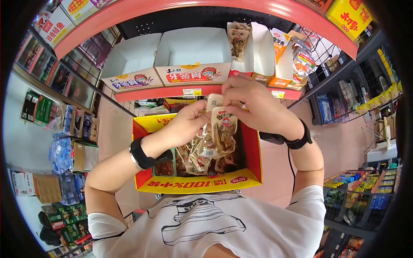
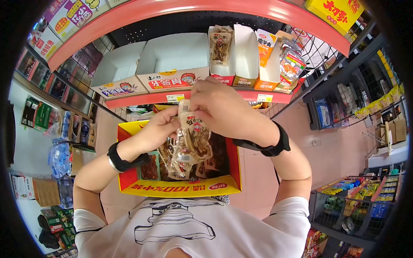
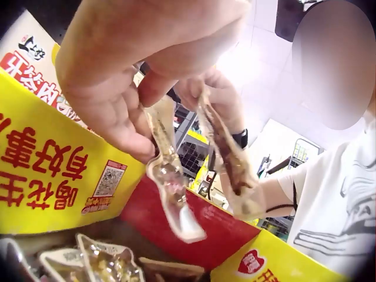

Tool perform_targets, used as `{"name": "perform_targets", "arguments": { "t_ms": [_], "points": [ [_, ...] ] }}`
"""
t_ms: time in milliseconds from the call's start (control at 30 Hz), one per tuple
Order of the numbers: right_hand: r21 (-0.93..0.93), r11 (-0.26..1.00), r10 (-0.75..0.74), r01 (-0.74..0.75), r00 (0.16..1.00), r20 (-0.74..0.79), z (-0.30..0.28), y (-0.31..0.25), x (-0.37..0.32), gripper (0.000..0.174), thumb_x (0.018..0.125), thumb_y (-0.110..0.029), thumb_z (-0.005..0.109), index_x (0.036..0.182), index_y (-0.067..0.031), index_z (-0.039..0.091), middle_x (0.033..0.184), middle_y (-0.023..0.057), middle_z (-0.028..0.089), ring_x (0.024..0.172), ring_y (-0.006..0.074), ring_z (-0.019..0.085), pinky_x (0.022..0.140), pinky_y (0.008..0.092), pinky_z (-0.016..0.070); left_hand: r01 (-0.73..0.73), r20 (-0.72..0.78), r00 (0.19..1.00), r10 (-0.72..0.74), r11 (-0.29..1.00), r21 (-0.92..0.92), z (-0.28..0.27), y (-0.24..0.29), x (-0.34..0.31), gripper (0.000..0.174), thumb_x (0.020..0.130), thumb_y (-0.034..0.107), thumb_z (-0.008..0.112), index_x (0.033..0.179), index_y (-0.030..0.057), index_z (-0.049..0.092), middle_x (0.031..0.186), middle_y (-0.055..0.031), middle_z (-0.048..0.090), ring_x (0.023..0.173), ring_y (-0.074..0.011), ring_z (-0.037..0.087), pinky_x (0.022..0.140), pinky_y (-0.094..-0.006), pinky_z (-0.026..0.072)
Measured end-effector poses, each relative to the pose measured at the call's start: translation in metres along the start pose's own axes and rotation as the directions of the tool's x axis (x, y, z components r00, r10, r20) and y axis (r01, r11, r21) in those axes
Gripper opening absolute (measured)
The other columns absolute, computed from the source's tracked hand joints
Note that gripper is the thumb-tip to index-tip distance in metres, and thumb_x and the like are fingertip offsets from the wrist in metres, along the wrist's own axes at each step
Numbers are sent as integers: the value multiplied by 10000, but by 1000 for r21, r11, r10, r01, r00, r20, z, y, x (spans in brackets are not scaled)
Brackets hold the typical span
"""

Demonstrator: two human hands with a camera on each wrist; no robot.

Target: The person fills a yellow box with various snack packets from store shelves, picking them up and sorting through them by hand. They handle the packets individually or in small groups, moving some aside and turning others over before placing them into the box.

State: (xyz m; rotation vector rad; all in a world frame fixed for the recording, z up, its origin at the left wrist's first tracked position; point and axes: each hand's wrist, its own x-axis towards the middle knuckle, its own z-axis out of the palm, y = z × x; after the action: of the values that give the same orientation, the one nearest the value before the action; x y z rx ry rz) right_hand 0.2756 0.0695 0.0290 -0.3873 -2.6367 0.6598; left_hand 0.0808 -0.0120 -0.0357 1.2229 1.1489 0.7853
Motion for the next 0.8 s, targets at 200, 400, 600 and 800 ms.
{"name": "perform_targets", "arguments": {
  "t_ms": [200, 400, 600, 800],
  "points": [
    [224, 921, 339, -319, 939, -59, 12, 5, 1, 82, 809, -9, 582, 784, 2, 505, 673, 55, 516, 575, 119, 469, 514, 273, 372, 53, -60, 996, -72, 962, -269, 4, 11, -4, 299, 959, 269, 425, 1194, 96, 489, 1012, 26, 583, 825, -37, 535, 676, -198, 445],
    [299, 921, 287, -251, 954, -84, 12, 7, 0, 77, 833, -36, 589, 814, 5, 527, 649, 16, 500, 537, 50, 418, 475, 233, 341, -183, 19, 981, 191, 961, -206, 9, 1, 5, 306, 917, 98, 514, 1212, 29, 474, 1005, -8, 619, 874, -23, 551, 761, -195, 440],
    [472, 871, 235, -138, 960, -155, 21, 11, -2, 172, 776, -35, 670, 922, 11, 591, 755, 20, 586, 674, 63, 534, 581, 229, 442, -205, -23, 979, 204, 975, -88, 12, 9, 3, 245, 915, 67, 507, 1148, -3, 489, 996, -42, 628, 901, -55, 567, 810, -223, 440],
    [302, 911, 293, -280, 956, 2, -11, 20, -13, 194, 760, 23, 661, 952, 22, 640, 842, 30, 636, 763, 81, 587, 664, 222, 484, -253, -111, 960, 257, 966, 57, 15, 13, 0, 251, 899, 124, 557, 1115, 12, 493, 1012, -75, 621, 924, -92, 572, 820, -247, 447]
  ]
}}
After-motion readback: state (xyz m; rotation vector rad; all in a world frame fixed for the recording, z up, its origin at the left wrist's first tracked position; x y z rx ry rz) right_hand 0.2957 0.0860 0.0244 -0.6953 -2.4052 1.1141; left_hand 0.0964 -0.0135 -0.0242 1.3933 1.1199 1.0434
